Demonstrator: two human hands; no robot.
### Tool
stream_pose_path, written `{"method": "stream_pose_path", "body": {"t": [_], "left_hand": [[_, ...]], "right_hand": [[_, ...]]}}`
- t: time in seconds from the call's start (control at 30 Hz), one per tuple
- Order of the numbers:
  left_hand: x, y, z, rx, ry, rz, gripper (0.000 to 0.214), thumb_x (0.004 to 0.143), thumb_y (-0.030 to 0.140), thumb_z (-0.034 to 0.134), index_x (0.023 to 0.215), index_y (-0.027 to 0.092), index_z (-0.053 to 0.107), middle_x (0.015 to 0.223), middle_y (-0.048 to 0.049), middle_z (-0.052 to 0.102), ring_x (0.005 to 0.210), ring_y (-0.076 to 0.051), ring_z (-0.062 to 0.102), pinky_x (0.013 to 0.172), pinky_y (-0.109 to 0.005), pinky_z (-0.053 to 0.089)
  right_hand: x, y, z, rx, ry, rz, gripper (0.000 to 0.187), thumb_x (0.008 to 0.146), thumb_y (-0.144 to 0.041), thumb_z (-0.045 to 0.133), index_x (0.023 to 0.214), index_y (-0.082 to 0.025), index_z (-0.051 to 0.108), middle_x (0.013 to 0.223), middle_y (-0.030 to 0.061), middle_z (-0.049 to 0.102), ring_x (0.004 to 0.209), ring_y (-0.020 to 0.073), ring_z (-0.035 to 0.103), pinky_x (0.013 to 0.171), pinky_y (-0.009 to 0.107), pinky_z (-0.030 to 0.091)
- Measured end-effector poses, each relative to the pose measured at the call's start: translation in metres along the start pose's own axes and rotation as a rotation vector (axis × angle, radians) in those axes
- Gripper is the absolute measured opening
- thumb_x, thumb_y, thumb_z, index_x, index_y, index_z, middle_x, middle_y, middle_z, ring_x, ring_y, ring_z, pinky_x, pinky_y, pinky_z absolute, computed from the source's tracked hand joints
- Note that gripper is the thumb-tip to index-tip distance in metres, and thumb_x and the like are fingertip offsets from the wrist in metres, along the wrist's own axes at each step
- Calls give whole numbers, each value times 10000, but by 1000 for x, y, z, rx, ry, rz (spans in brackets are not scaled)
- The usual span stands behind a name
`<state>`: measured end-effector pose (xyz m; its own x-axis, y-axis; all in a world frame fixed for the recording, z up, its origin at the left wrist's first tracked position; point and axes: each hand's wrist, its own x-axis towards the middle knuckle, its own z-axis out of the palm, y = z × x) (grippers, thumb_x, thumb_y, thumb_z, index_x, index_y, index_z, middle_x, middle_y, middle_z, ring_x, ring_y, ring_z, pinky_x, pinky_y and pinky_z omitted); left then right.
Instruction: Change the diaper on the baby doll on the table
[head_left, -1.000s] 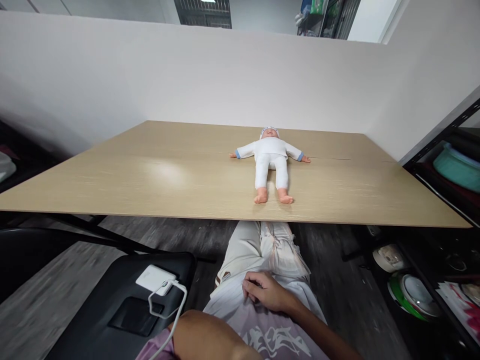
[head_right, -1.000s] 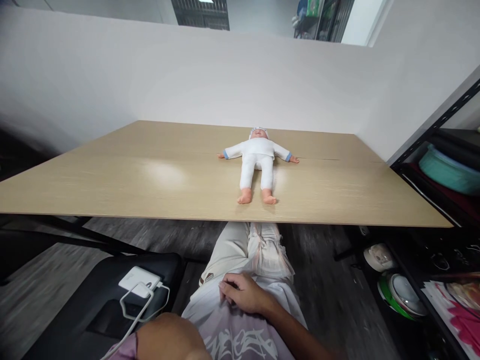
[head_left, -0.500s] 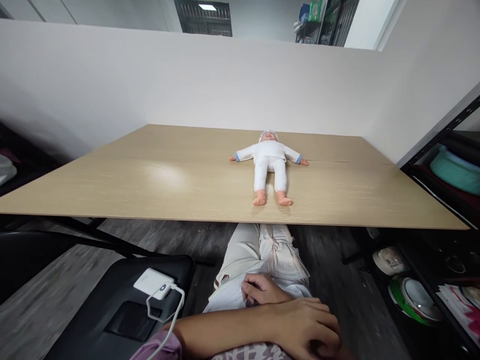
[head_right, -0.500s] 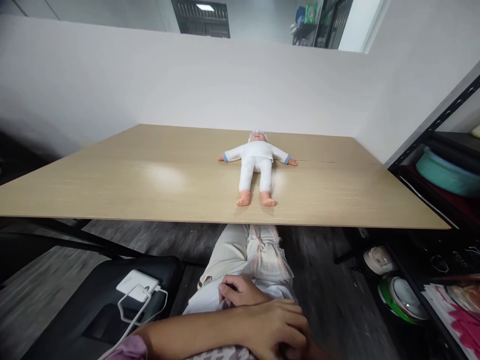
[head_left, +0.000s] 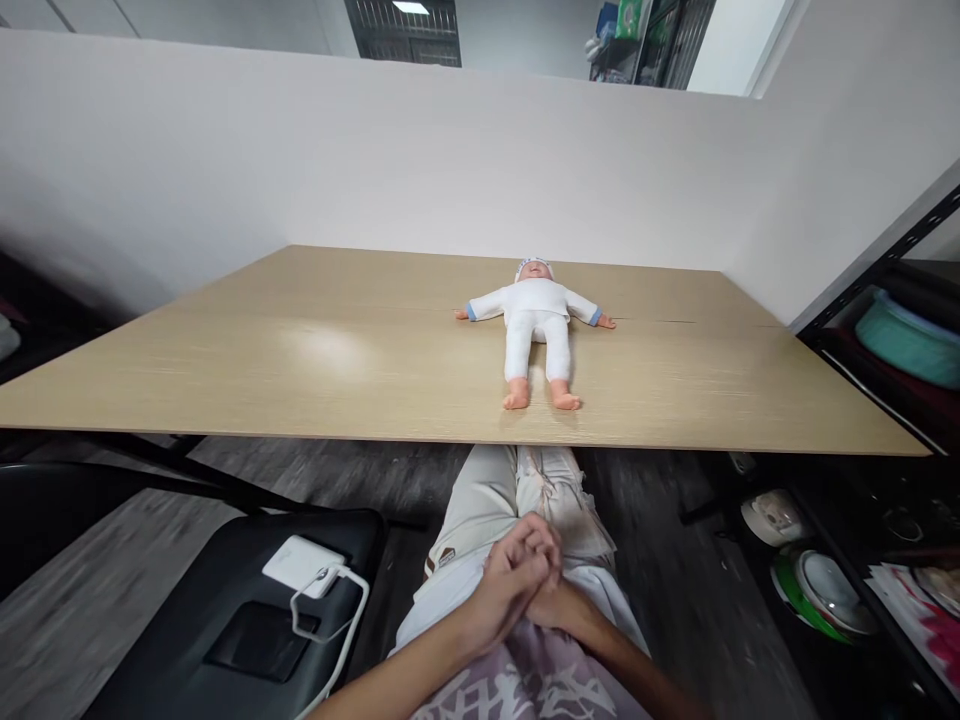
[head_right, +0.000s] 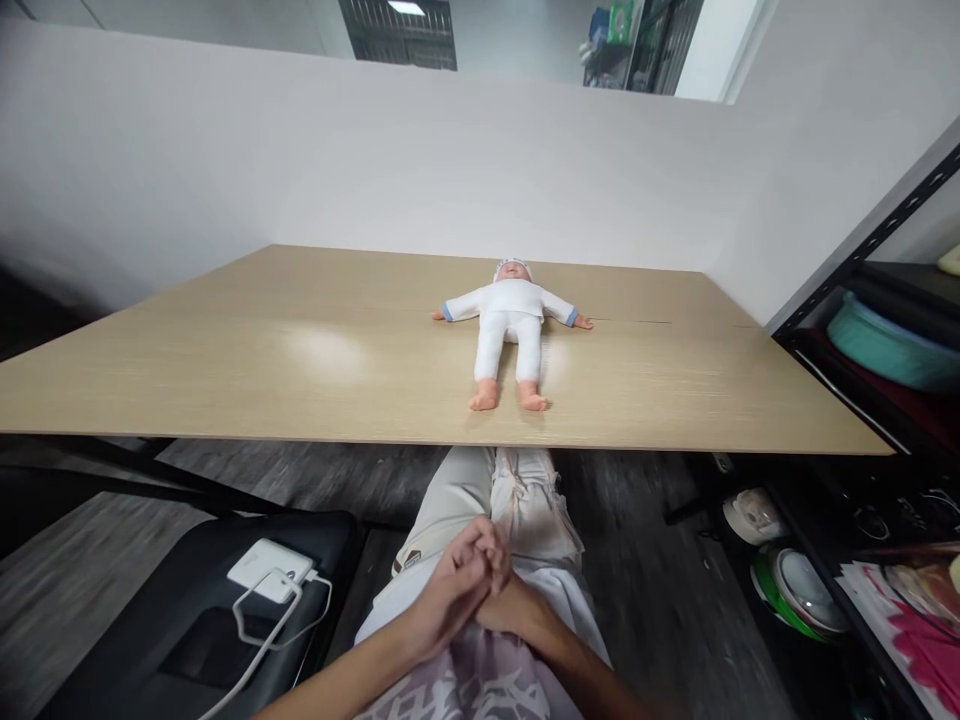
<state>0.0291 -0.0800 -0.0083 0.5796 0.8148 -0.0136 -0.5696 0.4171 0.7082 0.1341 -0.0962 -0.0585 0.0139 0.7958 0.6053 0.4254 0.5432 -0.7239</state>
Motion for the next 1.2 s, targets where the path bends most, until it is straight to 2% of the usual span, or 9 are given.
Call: {"method": "stream_pose_path", "body": {"t": [0.1, 0.13, 0.2, 0.3, 0.4, 0.5, 0.63, 0.83, 1.2], "left_hand": [[-8, 18, -1, -124, 228, -36, 471, 818, 521, 933, 810, 172, 618, 773, 36, 536, 625, -73, 478, 634, -216, 419], [-10, 23, 0, -143, 280, -29, 462, 809, 506, 945, 803, 173, 625, 769, 38, 533, 635, -76, 478, 656, -218, 439], [-13, 29, 0, -162, 351, -12, 444, 791, 490, 964, 808, 176, 650, 756, 41, 536, 656, -82, 486, 698, -220, 469], [-13, 29, 1, -153, 417, 25, 431, 763, 485, 985, 819, 175, 691, 747, 39, 556, 669, -84, 494, 705, -213, 474], [-11, 25, 1, -130, 469, 57, 417, 746, 472, 998, 834, 165, 730, 737, 39, 568, 681, -84, 504, 708, -205, 480], [-8, 23, 2, -147, 494, 48, 417, 724, 461, 1012, 879, 159, 769, 723, 42, 575, 693, -87, 521, 726, -204, 503], [-7, 23, 4, -214, 510, 14, 415, 689, 423, 1034, 906, 161, 796, 746, 29, 622, 722, -98, 561, 747, -206, 541], [-10, 26, 9, -227, 484, 6, 365, 707, 387, 1025, 863, 160, 785, 777, 19, 650, 742, -101, 586, 764, -209, 547], [-14, 22, 7, -122, 435, 58, 362, 760, 388, 989, 744, 161, 707, 808, 18, 601, 771, -116, 547, 780, -230, 511]], "right_hand": [[7, -3, -2, 100, -250, 180, 397, 1093, -343, 469, 755, -250, 657, 704, -40, 666, 671, 126, 720, 620, 195, 559], [8, -4, -6, 121, -293, 243, 371, 1090, -308, 478, 765, -240, 644, 714, -38, 673, 686, 132, 712, 653, 207, 569], [9, -8, -17, 118, -294, 319, 300, 1084, -276, 521, 819, -227, 654, 753, -27, 699, 710, 144, 702, 699, 232, 581], [10, -19, -36, 91, -191, 364, 172, 1076, -289, 587, 1003, -221, 727, 906, 14, 772, 843, 171, 742, 794, 267, 597], [15, -33, -45, 37, -29, 292, 156, 1045, -245, 644, 1165, -239, 742, 1024, 38, 800, 930, 186, 765, 867, 303, 611], [24, -46, -44, -33, 111, 166, 168, 1022, -180, 674, 1152, -257, 748, 1000, 34, 797, 907, 181, 768, 835, 304, 625], [38, -56, -35, -177, 232, 8, 176, 993, -139, 728, 1102, -269, 774, 945, 25, 796, 864, 177, 769, 795, 302, 637], [45, -57, -32, -304, 276, -154, 260, 980, -100, 739, 1162, -283, 766, 948, 20, 820, 836, 180, 780, 789, 332, 648], [45, -64, -33, -291, 281, -207, 345, 964, -59, 731, 1222, -287, 751, 942, 12, 822, 857, 181, 769, 810, 344, 657]]}}
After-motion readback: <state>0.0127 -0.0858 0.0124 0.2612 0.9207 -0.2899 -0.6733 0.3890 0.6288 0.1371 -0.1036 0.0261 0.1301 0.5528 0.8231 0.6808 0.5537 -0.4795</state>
